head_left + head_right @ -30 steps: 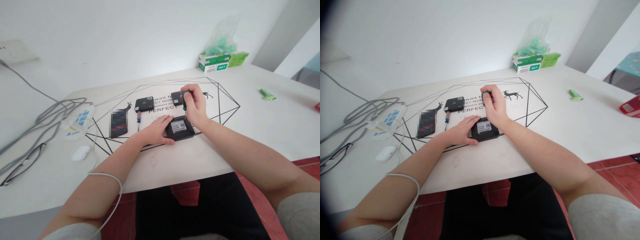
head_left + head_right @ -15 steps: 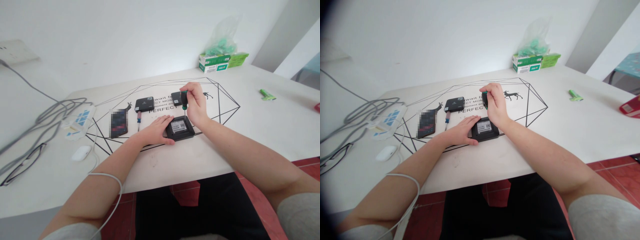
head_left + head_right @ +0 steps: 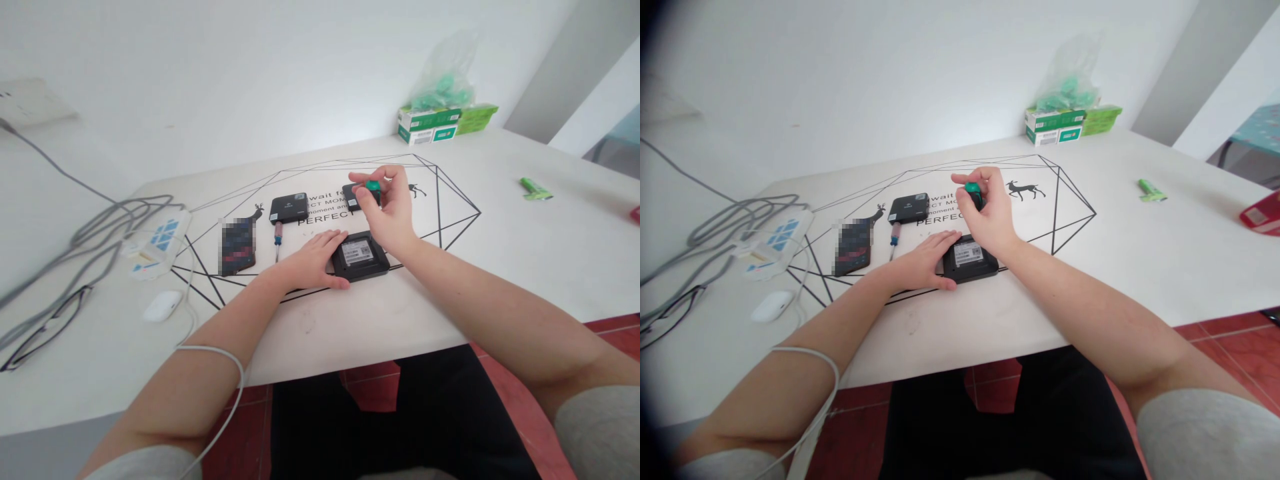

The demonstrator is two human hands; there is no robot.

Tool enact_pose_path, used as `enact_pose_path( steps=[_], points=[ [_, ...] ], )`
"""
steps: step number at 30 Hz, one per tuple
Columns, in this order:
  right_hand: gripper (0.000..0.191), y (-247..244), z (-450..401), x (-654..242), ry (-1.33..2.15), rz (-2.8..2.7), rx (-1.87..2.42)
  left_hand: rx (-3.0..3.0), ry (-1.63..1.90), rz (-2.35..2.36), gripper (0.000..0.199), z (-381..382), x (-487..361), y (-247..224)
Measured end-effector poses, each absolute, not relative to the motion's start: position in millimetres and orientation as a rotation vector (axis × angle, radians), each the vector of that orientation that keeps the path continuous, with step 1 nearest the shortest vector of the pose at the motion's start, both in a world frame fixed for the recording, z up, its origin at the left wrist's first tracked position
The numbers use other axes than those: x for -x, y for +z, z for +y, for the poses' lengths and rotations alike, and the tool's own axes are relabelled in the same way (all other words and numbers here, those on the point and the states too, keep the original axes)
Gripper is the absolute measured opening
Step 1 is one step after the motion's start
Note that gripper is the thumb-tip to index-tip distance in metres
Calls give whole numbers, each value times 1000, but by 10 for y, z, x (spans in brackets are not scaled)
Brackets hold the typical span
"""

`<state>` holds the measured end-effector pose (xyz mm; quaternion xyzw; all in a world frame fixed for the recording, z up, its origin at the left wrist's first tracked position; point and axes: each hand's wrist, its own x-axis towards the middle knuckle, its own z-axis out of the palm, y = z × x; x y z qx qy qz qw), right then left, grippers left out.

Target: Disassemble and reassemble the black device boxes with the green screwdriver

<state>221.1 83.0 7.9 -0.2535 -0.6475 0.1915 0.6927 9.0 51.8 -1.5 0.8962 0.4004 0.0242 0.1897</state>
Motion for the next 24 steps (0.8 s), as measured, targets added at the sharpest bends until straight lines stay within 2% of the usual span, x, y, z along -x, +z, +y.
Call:
enact_pose_path(
  steps=[4, 10, 16, 21, 24],
  points=[
    [21, 82, 844, -2263, 314, -1454, 566, -2525, 82, 1119, 128, 526, -85, -25],
    [30, 178, 805, -2335, 91, -1476, 595, -2526, 102, 1103, 127, 533, -79, -39],
    [34, 171, 774, -2313, 241, -1451, 584, -2527, 90, 1114, 128, 527, -80, -32],
    [26, 148, 771, -2284, 337, -1430, 597, -2534, 116, 1095, 127, 534, -72, -41],
    [36, 135, 778, -2253, 345, -1462, 626, -2533, 119, 1091, 126, 535, -71, -42]
  ],
)
